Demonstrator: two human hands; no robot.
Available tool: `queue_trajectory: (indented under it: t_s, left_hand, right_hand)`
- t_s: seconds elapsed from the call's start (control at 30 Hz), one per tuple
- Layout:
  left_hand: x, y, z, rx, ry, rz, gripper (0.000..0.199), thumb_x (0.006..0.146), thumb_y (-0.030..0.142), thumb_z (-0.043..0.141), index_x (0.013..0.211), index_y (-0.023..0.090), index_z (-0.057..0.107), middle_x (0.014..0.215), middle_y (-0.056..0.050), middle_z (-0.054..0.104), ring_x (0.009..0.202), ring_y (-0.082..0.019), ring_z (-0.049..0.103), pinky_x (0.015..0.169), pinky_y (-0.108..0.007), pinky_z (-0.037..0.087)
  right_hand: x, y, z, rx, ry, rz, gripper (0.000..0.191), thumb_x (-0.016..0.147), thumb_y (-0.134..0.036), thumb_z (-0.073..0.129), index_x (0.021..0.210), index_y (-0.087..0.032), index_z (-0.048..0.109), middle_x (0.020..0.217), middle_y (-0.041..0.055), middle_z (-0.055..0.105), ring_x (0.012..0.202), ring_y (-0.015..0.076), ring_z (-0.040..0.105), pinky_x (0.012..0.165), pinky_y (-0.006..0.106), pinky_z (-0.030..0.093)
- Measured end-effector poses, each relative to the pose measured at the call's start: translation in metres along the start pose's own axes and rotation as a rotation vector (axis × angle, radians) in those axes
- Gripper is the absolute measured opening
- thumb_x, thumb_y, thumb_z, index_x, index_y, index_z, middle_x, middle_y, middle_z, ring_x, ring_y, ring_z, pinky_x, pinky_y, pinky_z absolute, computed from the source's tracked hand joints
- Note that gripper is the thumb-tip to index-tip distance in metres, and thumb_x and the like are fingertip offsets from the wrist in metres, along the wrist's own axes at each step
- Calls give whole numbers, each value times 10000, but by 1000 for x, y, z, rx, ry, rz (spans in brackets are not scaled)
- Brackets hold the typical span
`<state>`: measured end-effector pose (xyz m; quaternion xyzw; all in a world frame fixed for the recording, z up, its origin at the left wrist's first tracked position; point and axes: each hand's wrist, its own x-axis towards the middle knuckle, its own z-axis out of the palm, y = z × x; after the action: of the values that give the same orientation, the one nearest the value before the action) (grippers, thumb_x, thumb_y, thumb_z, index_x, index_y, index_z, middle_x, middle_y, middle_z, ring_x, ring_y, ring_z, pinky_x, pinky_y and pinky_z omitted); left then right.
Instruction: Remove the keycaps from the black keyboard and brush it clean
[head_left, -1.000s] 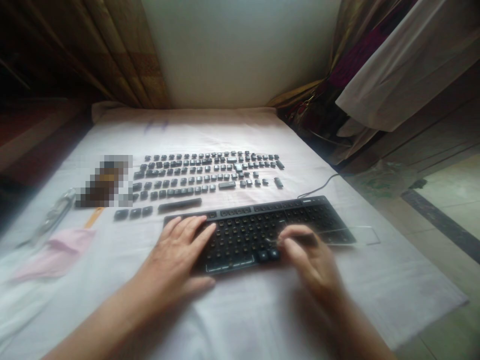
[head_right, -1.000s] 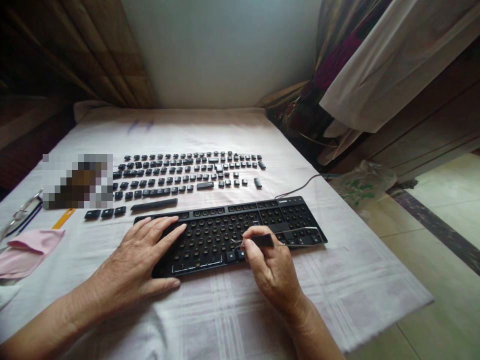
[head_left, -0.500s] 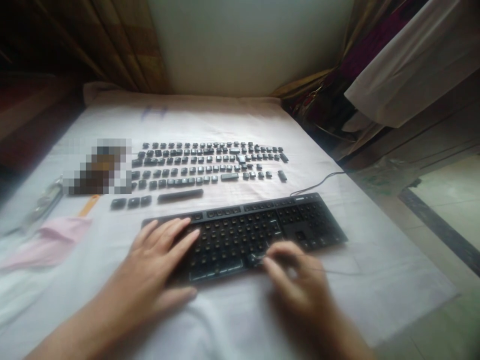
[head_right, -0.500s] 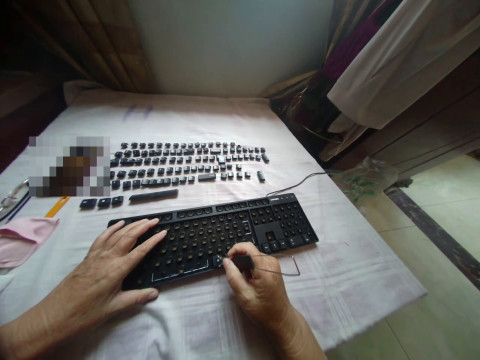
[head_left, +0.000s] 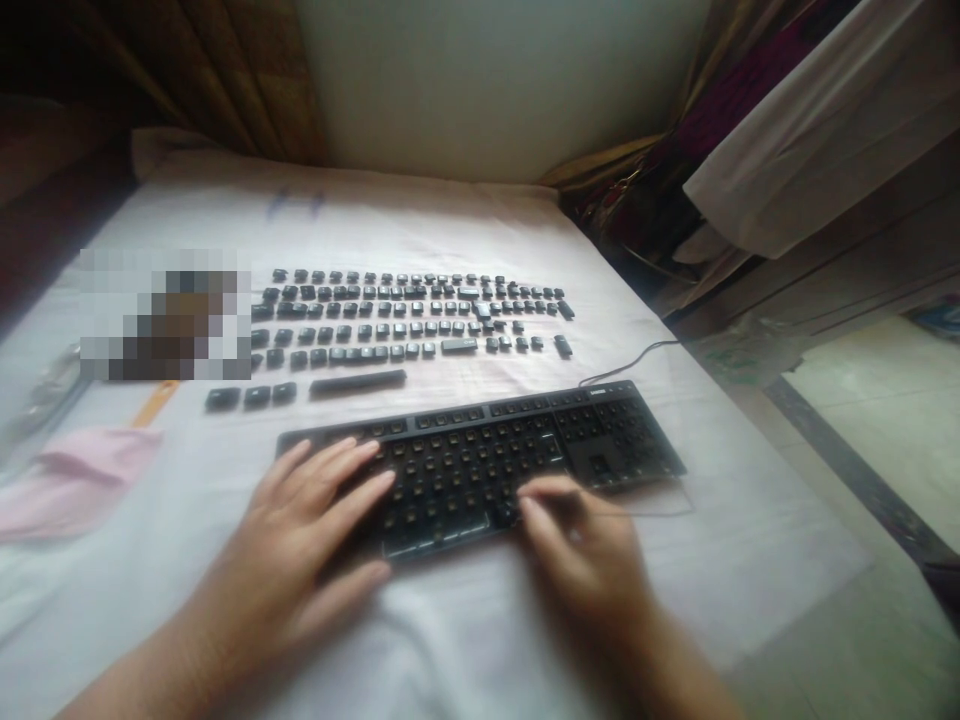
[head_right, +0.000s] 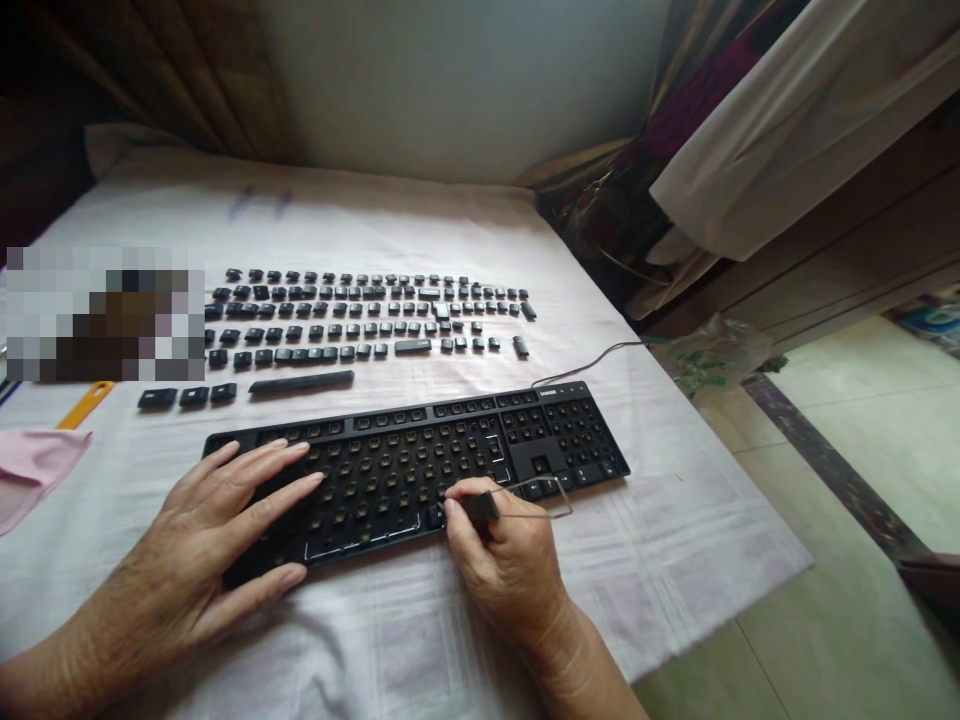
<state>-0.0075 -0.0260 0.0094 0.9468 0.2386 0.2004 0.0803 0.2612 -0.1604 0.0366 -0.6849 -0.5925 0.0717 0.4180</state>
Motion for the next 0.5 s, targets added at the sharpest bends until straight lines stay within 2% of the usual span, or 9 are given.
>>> queue_trajectory:
  t_s: [0.13, 0.27, 0.5]
  left_hand:
    - [1, 2, 0, -19, 2, -11, 523, 930, 399, 590, 1435, 278, 534, 1528, -103, 545, 1434, -320, 470, 1250, -568, 233]
    - [2, 3, -1, -30, 16, -11, 513, 924, 379, 588, 1424, 271, 554, 1518, -97, 558, 1419, -320, 489, 1254, -555, 233]
    - [2, 3, 0, -48, 7, -26, 506, 917, 346, 593, 1417, 281, 550, 1532, -82, 544, 1431, -315, 473, 1259, -563, 224]
  right_hand:
    - [-3, 0, 4, -34, -3, 34, 133, 935, -194, 572, 840, -224, 660, 670, 0, 733, 561, 149, 704, 561, 222, 548]
    - [-7, 1, 8, -57, 21, 8, 116, 948, -196, 567, 865, -229, 642, 657, -18, 703, 538, 135, 674, 553, 213, 521]
    - [-6, -9, 11, -181, 27, -3, 131, 948, -174, 549, 856, -221, 629, 647, -5, 713, 511, 144, 684, 531, 219, 531]
